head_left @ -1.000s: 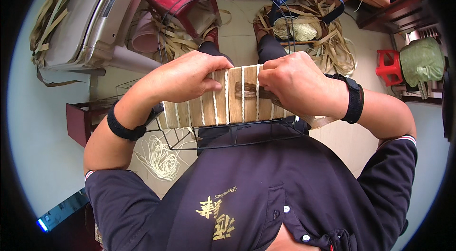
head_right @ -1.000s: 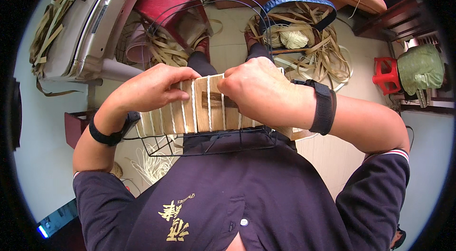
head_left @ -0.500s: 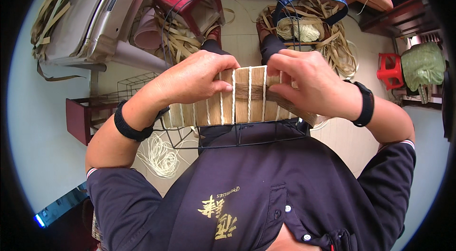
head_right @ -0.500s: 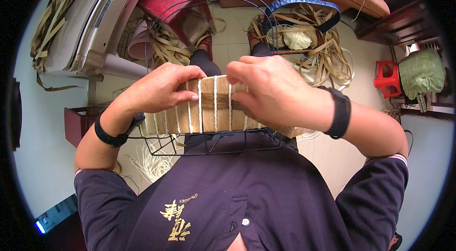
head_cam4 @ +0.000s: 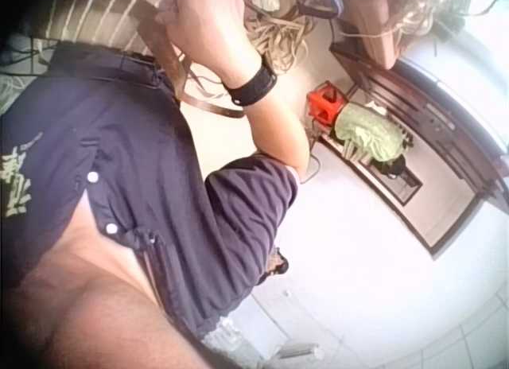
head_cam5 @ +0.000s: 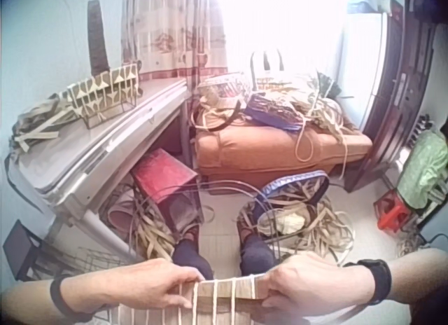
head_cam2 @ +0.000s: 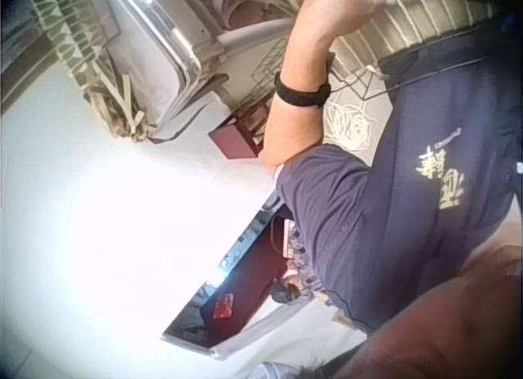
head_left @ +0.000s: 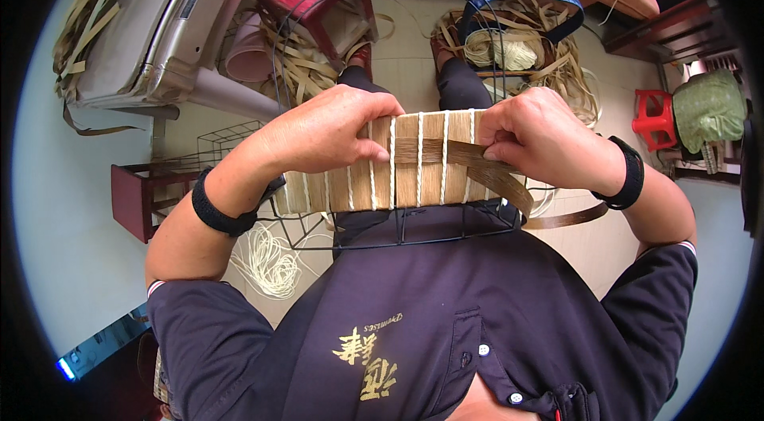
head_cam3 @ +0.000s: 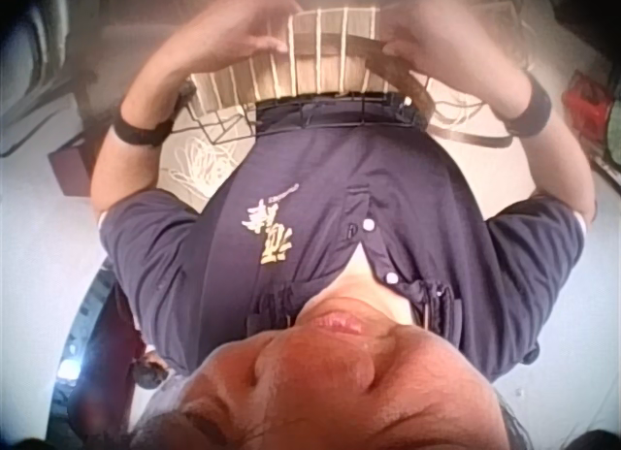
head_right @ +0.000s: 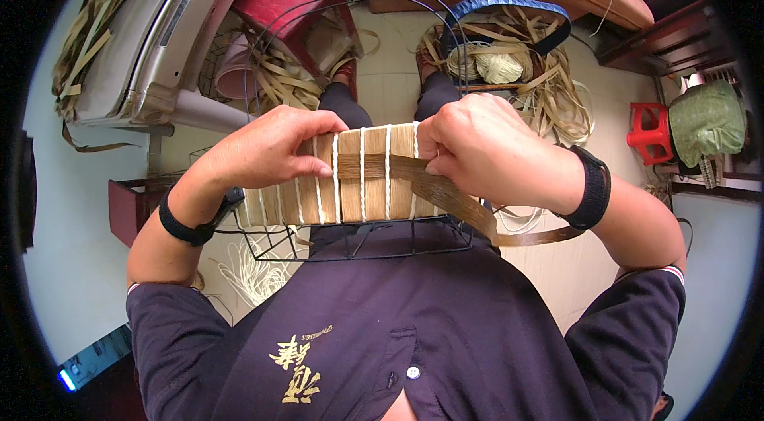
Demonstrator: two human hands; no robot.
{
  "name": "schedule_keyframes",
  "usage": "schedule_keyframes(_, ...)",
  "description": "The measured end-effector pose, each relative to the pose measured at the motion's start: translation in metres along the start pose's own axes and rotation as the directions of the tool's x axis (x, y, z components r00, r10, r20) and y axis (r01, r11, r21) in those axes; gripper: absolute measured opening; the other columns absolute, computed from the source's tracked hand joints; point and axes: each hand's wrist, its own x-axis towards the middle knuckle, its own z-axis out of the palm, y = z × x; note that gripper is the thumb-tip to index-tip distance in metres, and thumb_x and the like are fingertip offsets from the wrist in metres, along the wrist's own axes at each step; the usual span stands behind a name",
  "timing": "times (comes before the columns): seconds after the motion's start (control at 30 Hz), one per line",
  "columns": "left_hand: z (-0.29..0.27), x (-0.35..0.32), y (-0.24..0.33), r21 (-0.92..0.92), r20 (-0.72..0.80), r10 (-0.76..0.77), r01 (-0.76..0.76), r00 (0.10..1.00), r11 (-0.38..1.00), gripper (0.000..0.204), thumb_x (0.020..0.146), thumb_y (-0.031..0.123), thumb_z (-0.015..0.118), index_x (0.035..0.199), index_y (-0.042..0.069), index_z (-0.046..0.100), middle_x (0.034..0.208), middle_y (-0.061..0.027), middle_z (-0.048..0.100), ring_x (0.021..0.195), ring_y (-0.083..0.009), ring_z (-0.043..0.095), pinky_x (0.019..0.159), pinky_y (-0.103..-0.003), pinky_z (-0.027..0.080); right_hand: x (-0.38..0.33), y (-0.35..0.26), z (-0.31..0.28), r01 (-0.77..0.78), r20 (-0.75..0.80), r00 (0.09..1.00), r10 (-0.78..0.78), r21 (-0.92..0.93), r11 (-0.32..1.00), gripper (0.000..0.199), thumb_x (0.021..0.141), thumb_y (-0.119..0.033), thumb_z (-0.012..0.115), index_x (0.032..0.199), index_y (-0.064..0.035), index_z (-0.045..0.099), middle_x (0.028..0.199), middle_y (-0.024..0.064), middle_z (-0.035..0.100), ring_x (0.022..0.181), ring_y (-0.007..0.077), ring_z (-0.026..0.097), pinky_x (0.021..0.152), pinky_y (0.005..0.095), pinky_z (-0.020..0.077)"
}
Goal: The person weaves thin wooden slats into a wire frame by hand, inserting and overlapping the slats to create the basket wall.
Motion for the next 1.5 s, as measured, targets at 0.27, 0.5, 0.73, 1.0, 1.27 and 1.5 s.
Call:
schedule_keyframes(0.27,-0.012,-0.005,0.005,-0.033,0.061,0.01,-0.008,0.998,0.999,0.053,0.08,0.004,0.08,0.13,0.001,0.061,0.102,-0.0175,0.073,0.093,-0.0349,0.07,0.082,-0.04,0.055,0.014,-0.006,0.012,0.013,-0.058,0.998,-0.014,-0.009,1.0,0.008,0.078,-0.008,0.074,0.082,-0.0066,0.068,0.072,0.0169,0.066,0.073,0.0386,0.068,0.068,0.0466,0.0525)
schedule_keyframes(0.5,-0.017,-0.012,-0.004,0.005,0.053,-0.043,0.043,0.998,0.999,0.044,0.084,-0.001,0.07,0.128,0.001,0.065,0.111,-0.0205,0.073,0.104,-0.0367,0.07,0.09,-0.041,0.056,0.022,-0.003,0.002,0.057,-0.017,0.998,-0.057,0.007,0.998,0.008,0.078,-0.007,0.075,0.082,-0.0064,0.068,0.071,0.0161,0.066,0.075,0.0384,0.068,0.069,0.046,0.0527)
schedule_keyframes(0.73,-0.012,-0.013,-0.014,-0.027,0.016,-0.025,0.026,1.0,0.999,0.041,0.086,-0.002,0.069,0.127,0.0,0.066,0.11,-0.0188,0.074,0.102,-0.033,0.071,0.09,-0.04,0.055,0.04,-0.006,-0.009,0.164,0.067,0.984,-0.163,-0.009,0.986,0.003,0.074,-0.001,0.072,0.076,-0.0008,0.07,0.071,0.017,0.066,0.074,0.0379,0.068,0.069,0.0447,0.0533)
schedule_keyframes(1.0,-0.014,-0.018,-0.018,-0.066,0.035,0.0,0.002,0.999,0.998,0.04,0.088,0.001,0.069,0.128,0.001,0.064,0.11,-0.0181,0.073,0.102,-0.0341,0.07,0.089,-0.041,0.054,0.041,-0.016,-0.001,0.21,-0.136,0.964,-0.23,-0.145,0.967,0.031,0.074,-0.005,0.077,0.103,-0.0071,0.072,0.09,0.0134,0.065,0.089,0.0352,0.066,0.077,0.0453,0.0535)
schedule_keyframes(1.27,-0.013,-0.014,-0.016,0.003,0.024,0.009,-0.009,1.0,1.0,0.039,0.09,0.003,0.07,0.128,0.0,0.062,0.11,-0.0189,0.072,0.101,-0.036,0.069,0.088,-0.043,0.054,0.051,-0.027,0.018,0.425,0.065,0.904,-0.423,-0.248,0.87,0.05,0.076,-0.008,0.067,0.125,-0.0167,0.074,0.096,0.0096,0.055,0.096,0.0274,0.059,0.082,0.0376,0.0497)
schedule_keyframes(1.5,-0.019,-0.012,-0.007,0.029,0.063,-0.049,0.047,0.997,0.998,0.037,0.091,0.009,0.071,0.125,-0.001,0.064,0.111,-0.0214,0.072,0.108,-0.0388,0.068,0.09,-0.044,0.054,0.056,-0.033,0.026,0.451,0.152,0.893,-0.425,-0.306,0.838,0.052,0.082,-0.012,0.065,0.134,-0.0188,0.071,0.11,0.0099,0.057,0.106,0.0253,0.056,0.086,0.0381,0.0481)
